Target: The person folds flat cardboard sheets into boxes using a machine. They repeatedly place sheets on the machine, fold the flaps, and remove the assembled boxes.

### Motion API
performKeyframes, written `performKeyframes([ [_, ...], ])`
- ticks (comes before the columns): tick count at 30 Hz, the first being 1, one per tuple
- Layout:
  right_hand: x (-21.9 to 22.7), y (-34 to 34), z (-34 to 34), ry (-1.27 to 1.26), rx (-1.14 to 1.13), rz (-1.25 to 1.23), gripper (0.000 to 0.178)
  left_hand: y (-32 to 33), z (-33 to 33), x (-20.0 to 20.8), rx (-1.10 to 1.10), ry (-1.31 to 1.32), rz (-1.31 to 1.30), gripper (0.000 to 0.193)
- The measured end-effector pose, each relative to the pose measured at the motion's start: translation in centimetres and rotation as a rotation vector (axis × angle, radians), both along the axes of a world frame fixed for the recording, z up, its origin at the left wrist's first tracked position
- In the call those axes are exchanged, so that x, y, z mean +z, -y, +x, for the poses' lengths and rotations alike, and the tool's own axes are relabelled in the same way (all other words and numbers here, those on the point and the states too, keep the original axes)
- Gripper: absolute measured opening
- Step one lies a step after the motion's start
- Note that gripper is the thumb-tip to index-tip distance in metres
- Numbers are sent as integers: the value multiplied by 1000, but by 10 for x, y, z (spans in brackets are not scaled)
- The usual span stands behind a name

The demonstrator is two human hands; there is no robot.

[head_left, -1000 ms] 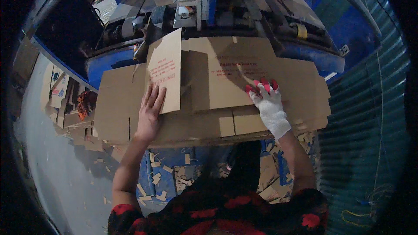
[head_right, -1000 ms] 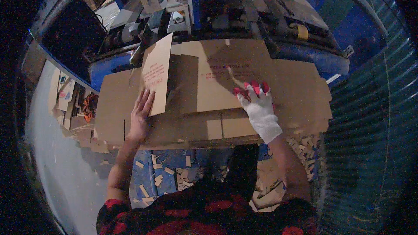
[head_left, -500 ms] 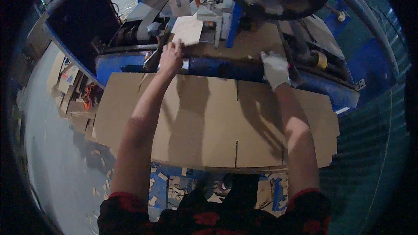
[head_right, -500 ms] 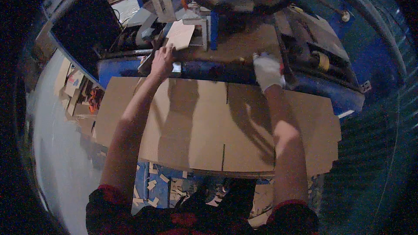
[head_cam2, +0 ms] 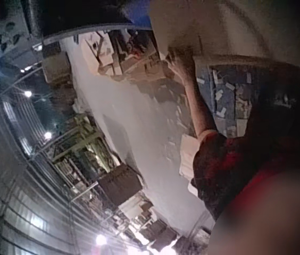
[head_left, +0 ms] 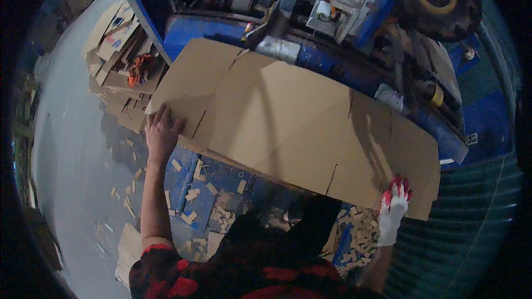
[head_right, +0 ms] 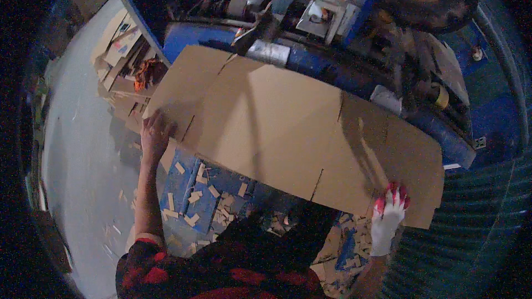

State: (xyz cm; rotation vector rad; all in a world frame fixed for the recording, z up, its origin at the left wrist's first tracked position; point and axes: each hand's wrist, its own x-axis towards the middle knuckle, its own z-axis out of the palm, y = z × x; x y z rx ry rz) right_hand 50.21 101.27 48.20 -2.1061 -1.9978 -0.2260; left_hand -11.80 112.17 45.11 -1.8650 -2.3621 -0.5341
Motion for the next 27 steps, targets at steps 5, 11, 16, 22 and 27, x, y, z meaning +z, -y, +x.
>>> performKeyframes([
  [5, -7, 64, -4, -14, -77, 58, 55, -1, -18, -8, 94, 43, 91, 71],
  [11, -50, 97, 54, -602, -835, 539, 63, -22, -35, 2, 260, 150, -164, 83],
  [16, -64, 101, 78, -1493, -666, 507, 47, -23, -31, 15, 293, 146, -91, 83],
  [22, -11, 86, 42, -1273, -511, 796, 43, -33, -22, 27, -208, 1430, 689, 64],
  [27, 27, 53, -6, -1782, -280, 760, 46, -32, -8, 22, -112, 1875, 161, 54],
])
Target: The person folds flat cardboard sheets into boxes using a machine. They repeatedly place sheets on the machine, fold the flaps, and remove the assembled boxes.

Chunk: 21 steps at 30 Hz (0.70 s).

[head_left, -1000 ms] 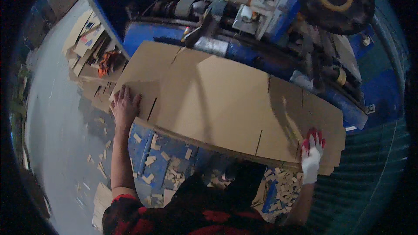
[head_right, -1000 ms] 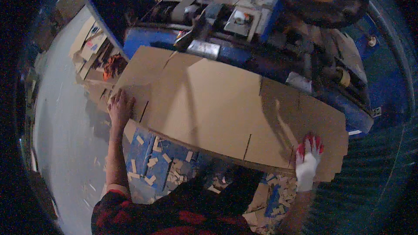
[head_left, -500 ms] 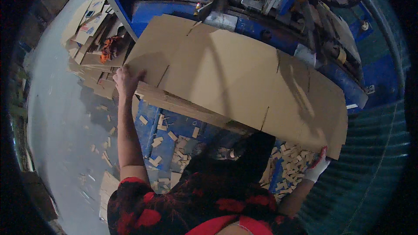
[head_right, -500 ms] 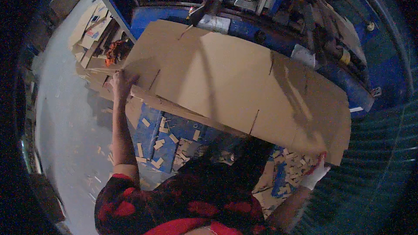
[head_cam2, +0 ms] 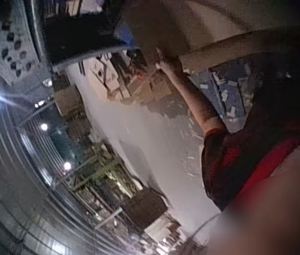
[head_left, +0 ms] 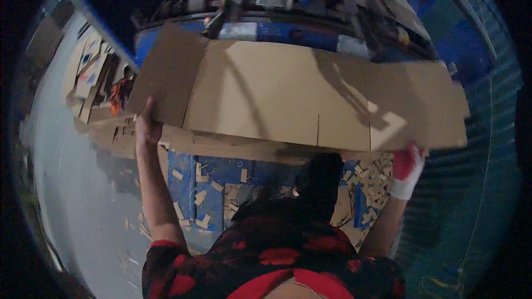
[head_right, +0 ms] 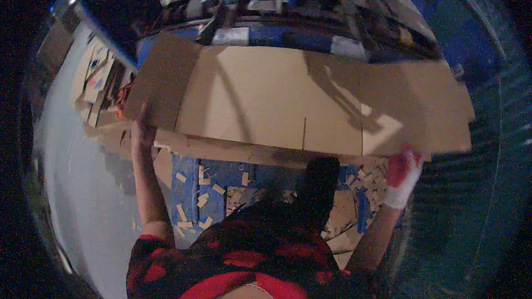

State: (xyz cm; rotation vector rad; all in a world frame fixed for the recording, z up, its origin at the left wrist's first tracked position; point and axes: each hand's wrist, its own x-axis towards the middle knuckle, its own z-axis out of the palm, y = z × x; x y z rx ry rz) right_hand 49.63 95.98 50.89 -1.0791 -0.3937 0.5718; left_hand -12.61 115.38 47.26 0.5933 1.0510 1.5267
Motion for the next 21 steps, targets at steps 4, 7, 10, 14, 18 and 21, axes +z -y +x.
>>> performKeyframes([
  [4, 19, -8, -13, 243, 58, -47, 51, 26, -12, 20, 66, 151, -105, 53],
  [7, 28, 2, -26, 549, 63, -236, 55, 57, -9, 30, 57, -150, 41, 51],
  [10, 23, 10, -57, 972, 177, -648, 59, 85, 26, 15, -82, -937, 49, 45],
  [14, 13, -15, -80, 1783, 368, -519, 60, 77, 93, -14, -226, -1195, 304, 55],
  [18, -3, -73, -73, 2149, 479, -574, 61, 24, 136, -5, -263, -1380, 611, 69],
  [21, -19, -121, -64, 2219, 302, -385, 59, -16, 155, 8, -236, -1527, 742, 73],
])
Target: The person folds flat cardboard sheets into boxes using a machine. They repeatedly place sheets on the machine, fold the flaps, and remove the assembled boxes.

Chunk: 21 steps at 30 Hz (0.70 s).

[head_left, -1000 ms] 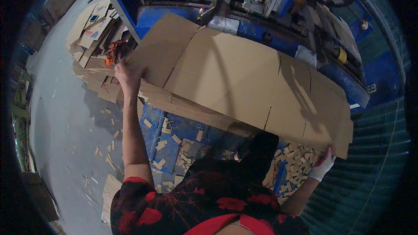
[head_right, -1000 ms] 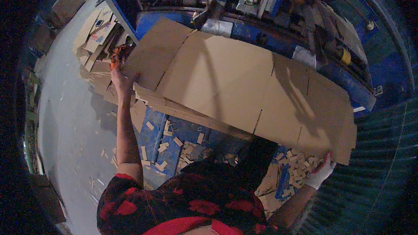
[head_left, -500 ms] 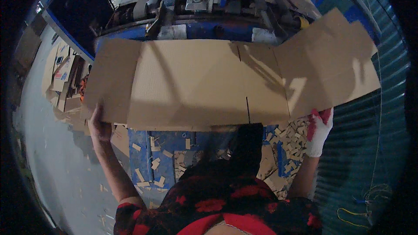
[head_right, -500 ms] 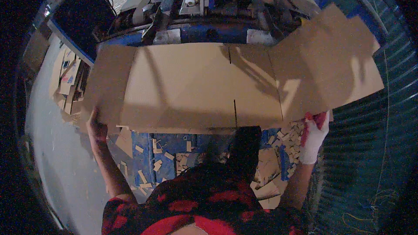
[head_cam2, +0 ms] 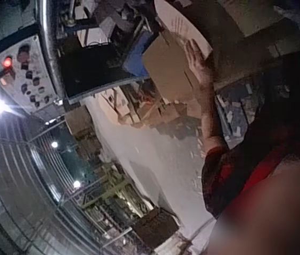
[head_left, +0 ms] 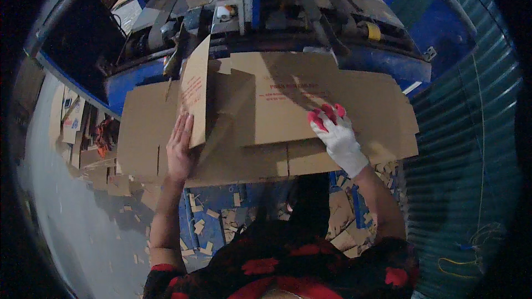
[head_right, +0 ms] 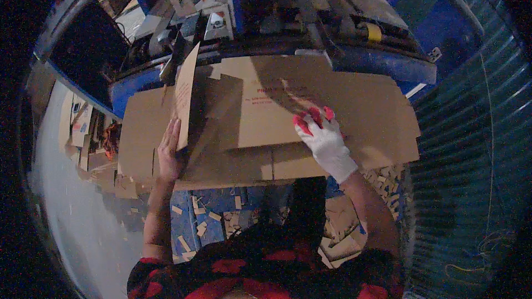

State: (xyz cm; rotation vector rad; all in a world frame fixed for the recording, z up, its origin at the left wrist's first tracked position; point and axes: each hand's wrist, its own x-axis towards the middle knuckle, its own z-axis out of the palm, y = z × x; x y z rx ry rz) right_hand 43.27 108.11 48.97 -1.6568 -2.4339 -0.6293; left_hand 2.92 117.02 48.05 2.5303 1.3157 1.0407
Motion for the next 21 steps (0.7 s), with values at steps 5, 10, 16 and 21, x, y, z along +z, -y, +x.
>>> performKeyframes([
  [5, -4, -71, 21, -91, 14, -91, 53, -61, 25, 6, -1, 48, 45, 73],
  [10, 3, -158, 28, 98, -75, -21, 56, -149, 39, 0, 89, -195, 123, 68],
  [16, 20, -271, 37, 170, -245, 19, 59, -266, 75, 6, 410, -472, -75, 26],
  [21, 24, -245, 50, -224, -84, 174, 43, -193, 64, 4, 151, -85, -145, 43],
])
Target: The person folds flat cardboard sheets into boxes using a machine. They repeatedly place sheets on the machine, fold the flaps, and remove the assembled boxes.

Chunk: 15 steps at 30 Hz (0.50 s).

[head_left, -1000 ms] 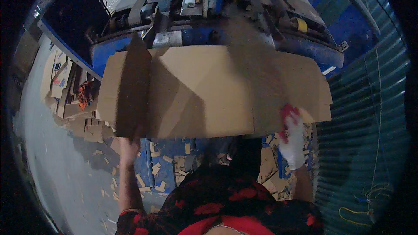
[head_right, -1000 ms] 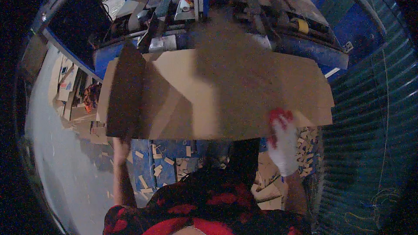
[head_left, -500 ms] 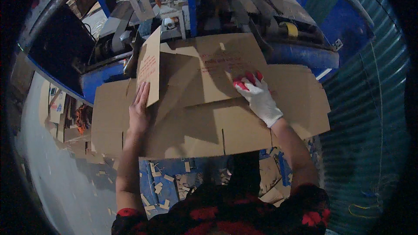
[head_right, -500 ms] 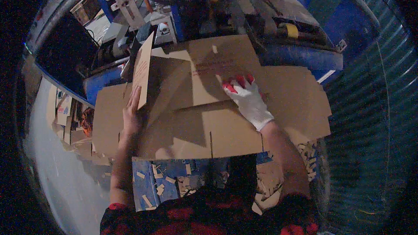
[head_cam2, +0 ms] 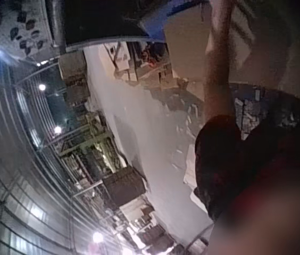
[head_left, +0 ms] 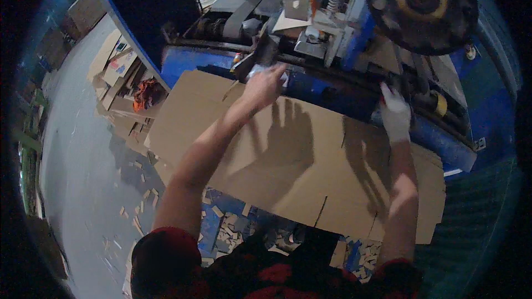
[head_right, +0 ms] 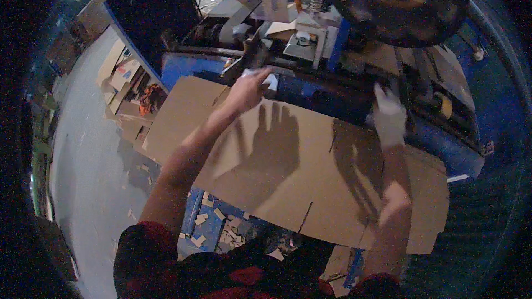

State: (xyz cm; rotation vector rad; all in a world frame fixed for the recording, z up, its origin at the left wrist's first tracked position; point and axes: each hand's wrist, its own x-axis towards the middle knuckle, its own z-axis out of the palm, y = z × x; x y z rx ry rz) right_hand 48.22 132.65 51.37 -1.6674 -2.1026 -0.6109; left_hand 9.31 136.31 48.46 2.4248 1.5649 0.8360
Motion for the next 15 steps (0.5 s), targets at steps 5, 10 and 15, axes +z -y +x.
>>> performKeyframes([
  [5, -11, 179, 41, -293, -164, -238, 48, 147, -144, -16, 594, -7, -73, 51],
  [10, -28, 323, 21, -83, -338, -306, 52, 221, -222, -37, 791, -282, -58, 66],
  [15, -43, 408, 21, -76, -728, -151, 53, 245, -233, -37, 744, -224, -95, 76],
])
